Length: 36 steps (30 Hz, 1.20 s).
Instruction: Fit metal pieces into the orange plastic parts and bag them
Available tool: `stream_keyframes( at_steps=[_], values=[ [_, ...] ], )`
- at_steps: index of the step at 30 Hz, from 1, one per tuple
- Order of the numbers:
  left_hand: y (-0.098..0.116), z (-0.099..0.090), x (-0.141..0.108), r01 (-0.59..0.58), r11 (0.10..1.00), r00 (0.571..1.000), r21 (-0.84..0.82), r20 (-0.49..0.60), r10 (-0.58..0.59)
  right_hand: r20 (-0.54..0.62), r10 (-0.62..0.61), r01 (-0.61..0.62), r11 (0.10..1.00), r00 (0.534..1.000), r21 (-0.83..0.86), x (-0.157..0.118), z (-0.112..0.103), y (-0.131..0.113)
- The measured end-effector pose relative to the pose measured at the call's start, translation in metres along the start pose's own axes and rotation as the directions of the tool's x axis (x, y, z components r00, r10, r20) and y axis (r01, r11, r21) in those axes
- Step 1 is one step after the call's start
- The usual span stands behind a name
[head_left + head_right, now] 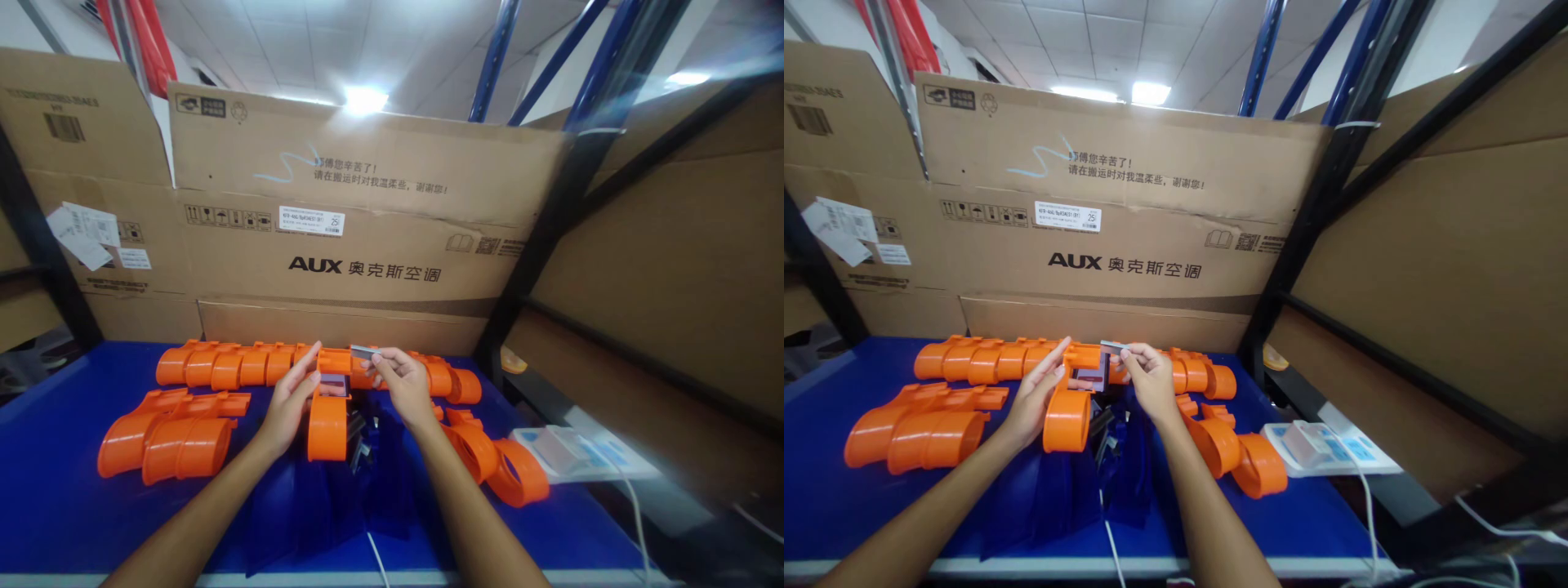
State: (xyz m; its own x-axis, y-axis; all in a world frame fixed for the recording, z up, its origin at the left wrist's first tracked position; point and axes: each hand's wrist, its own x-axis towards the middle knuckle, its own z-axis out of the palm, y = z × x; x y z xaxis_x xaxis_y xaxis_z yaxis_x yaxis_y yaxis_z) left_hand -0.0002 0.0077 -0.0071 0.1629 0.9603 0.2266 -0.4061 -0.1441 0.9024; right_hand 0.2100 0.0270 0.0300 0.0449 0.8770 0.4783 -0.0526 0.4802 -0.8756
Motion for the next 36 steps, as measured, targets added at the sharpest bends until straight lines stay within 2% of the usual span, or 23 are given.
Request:
stream_keyframes(
  at_steps=[7, 11, 18, 21, 26, 30, 36],
  values=[
    [0.004, 0.001, -0.002, 0.017, 1.000, 1.000, 0.007, -0.009, -0.017, 0.039, -0.010, 0.012, 0.999, 0.999, -0.032, 0.000, -0.002, -0.003],
    [0.006, 0.002, -0.003, 0.022, 0.999, 0.999, 0.024, 0.029, -0.023, 0.062, -0.004, 0.007, 0.999, 0.998, -0.039, -0.001, -0.002, -0.003],
    [0.007, 0.005, -0.005, 0.038, 0.998, 0.998, 0.049, 0.050, -0.040, 0.015, -0.045, 0.046, 0.994, 0.999, -0.099, -0.007, 0.008, 0.002],
    [0.007, 0.007, -0.005, 0.015, 0.998, 0.999, 0.063, 0.029, -0.017, 0.011, -0.095, 0.095, 0.979, 0.995, -0.181, -0.007, 0.008, 0.004],
    [0.004, 0.008, -0.001, -0.068, 0.997, 0.996, 0.030, -0.055, 0.070, -0.095, -0.133, 0.108, 0.967, 0.987, -0.230, -0.004, 0.001, 0.008],
    [-0.001, 0.002, 0.003, -0.096, 0.993, 0.986, 0.070, -0.131, 0.104, -0.051, -0.143, 0.126, 0.960, 0.988, -0.251, -0.004, -0.002, 0.009],
    [-0.001, 0.001, 0.001, -0.100, 0.991, 0.983, 0.084, -0.146, 0.111, -0.014, -0.174, 0.166, 0.958, 0.985, -0.233, -0.005, -0.003, 0.003]
  ],
)
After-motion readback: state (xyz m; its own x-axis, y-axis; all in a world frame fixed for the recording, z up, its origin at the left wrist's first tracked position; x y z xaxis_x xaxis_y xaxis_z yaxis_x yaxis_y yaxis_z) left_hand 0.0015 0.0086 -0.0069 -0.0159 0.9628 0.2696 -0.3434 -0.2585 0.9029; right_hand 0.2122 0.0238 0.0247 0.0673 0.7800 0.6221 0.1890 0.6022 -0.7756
